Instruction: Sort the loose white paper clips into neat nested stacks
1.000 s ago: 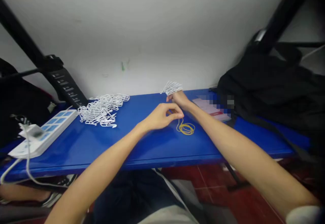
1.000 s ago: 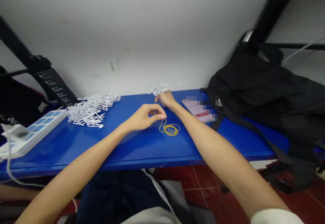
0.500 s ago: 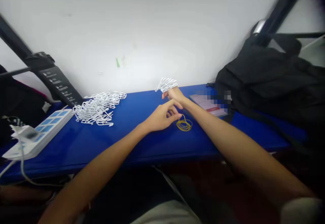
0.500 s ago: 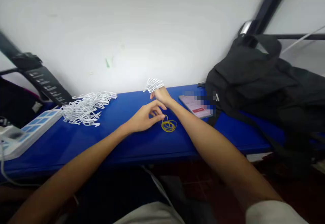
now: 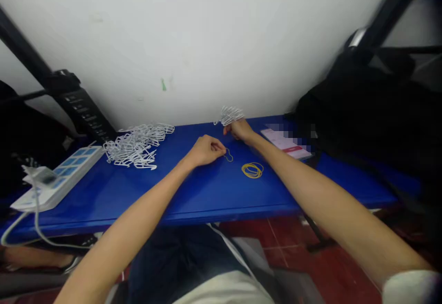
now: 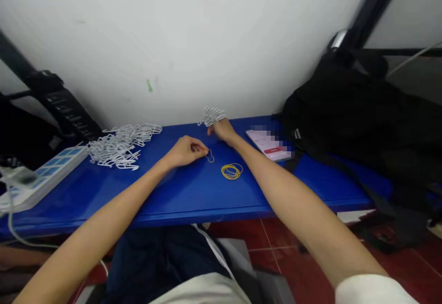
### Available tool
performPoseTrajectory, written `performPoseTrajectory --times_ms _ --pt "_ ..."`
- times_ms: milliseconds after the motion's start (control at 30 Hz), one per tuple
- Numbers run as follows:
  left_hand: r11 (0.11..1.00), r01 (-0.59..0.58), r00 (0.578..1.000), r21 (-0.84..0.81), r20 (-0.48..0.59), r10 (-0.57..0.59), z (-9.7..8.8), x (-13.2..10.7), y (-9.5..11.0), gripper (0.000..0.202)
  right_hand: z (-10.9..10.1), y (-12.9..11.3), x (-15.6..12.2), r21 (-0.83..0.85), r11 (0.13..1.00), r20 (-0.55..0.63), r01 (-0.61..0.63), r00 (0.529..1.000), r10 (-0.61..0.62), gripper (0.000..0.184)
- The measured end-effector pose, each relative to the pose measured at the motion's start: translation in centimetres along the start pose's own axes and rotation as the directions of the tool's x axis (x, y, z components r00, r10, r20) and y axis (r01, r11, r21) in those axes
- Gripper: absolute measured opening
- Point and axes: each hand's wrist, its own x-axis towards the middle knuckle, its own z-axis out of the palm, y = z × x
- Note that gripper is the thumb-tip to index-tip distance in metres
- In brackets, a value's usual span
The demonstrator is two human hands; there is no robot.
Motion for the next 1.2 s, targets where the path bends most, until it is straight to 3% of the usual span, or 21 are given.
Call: performPoseTrajectory --times_ms 467,867,1200 --pt "0.999 0.014 1.000 0.041 -0.004 -0.014 -0.4 0.0 -0.5 0.028 0.0 -0.2 -0.2 -0.027 0.999 0.004 0.039 0.999 -0.039 0.039" --pt "0.997 0.063 0.998 0.041 0.001 -0.063 -0.7 -0.4 0.6 0.016 0.2 0.0 -0.1 -0.055 0.997 -0.005 0.057 0.998 -0.057 0.040" --pt "0.998 0.046 0.999 0.041 -0.011 -0.045 -0.8 -0.2 0.1 0.011 0.2 0.2 0.0 -0.066 0.996 -0.009 0.064 0.998 -0.065 0.036"
